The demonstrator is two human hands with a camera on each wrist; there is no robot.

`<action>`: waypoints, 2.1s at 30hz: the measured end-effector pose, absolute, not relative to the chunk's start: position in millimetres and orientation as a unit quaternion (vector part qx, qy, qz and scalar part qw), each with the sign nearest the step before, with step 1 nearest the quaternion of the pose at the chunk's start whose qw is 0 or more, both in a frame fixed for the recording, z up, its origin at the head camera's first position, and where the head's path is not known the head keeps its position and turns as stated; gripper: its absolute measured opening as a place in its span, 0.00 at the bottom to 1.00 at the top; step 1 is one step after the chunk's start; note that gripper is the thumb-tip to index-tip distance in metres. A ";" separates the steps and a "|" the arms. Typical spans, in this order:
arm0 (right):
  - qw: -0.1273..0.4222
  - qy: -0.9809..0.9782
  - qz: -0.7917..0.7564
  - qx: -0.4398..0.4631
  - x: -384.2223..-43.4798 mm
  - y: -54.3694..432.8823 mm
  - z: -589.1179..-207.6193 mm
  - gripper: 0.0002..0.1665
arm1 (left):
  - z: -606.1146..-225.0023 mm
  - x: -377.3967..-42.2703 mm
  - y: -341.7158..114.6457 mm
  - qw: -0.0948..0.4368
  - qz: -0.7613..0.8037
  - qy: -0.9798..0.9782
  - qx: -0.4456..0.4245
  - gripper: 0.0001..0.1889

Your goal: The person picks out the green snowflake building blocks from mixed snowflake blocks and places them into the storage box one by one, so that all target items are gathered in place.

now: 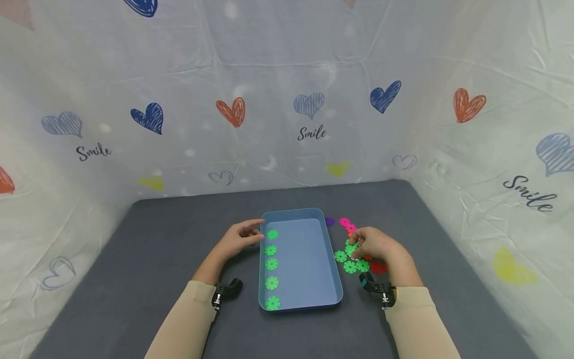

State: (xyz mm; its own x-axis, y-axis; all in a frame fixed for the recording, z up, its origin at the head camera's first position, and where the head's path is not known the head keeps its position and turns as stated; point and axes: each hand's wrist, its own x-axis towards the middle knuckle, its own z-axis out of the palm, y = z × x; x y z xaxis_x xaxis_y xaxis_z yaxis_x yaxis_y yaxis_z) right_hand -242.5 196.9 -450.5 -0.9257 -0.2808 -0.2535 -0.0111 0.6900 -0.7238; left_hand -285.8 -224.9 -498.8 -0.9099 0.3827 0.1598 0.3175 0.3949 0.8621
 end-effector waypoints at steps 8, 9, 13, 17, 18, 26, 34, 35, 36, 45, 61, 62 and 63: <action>0.151 0.903 -0.394 -0.085 -243.7 200.7 -448.4 0.13 | -498.3 -284.7 -225.1 0.031 0.509 0.836 0.205 0.28; 0.146 0.900 -0.401 -0.085 -243.2 202.1 -446.1 0.14 | -498.0 -284.5 -225.1 0.032 0.509 0.835 0.205 0.28; 0.125 0.882 -0.444 -0.096 -240.1 206.3 -434.7 0.14 | -498.2 -284.1 -224.6 0.035 0.509 0.835 0.206 0.28; 0.123 0.845 -0.502 -0.133 -237.4 199.4 -420.0 0.13 | -498.1 -284.7 -225.2 0.037 0.511 0.835 0.200 0.28; 0.129 0.835 -0.515 -0.145 -236.7 195.8 -416.2 0.14 | -498.0 -284.7 -225.3 0.038 0.513 0.834 0.200 0.28; 0.195 0.789 -0.532 -0.239 -225.2 149.6 -402.0 0.14 | -469.5 -266.9 -216.9 0.050 0.510 0.835 0.200 0.28; 0.248 0.805 -0.460 -0.282 -215.6 93.4 -427.2 0.08 | -466.8 -265.8 -216.7 0.047 0.512 0.833 0.203 0.28; 0.259 0.806 -0.449 -0.286 -214.0 88.3 -430.2 0.08 | -466.6 -265.5 -216.5 0.046 0.512 0.833 0.203 0.28; 0.273 0.804 -0.442 -0.288 -212.5 83.7 -432.9 0.08 | -466.4 -265.4 -216.3 0.045 0.511 0.834 0.203 0.27; 0.336 0.811 -0.373 -0.300 -198.0 64.2 -444.4 0.09 | -466.7 -265.0 -214.6 0.047 0.520 0.831 0.194 0.27; 0.269 0.814 -0.421 -0.297 -212.6 91.5 -425.7 0.08 | -465.9 -265.0 -215.6 0.052 0.508 0.836 0.201 0.29; 0.253 0.815 -0.430 -0.294 -214.7 97.1 -422.5 0.09 | -465.9 -265.1 -215.6 0.052 0.508 0.835 0.203 0.29; 0.237 0.816 -0.440 -0.291 -217.0 103.0 -419.7 0.11 | -465.9 -265.2 -215.6 0.052 0.508 0.835 0.205 0.29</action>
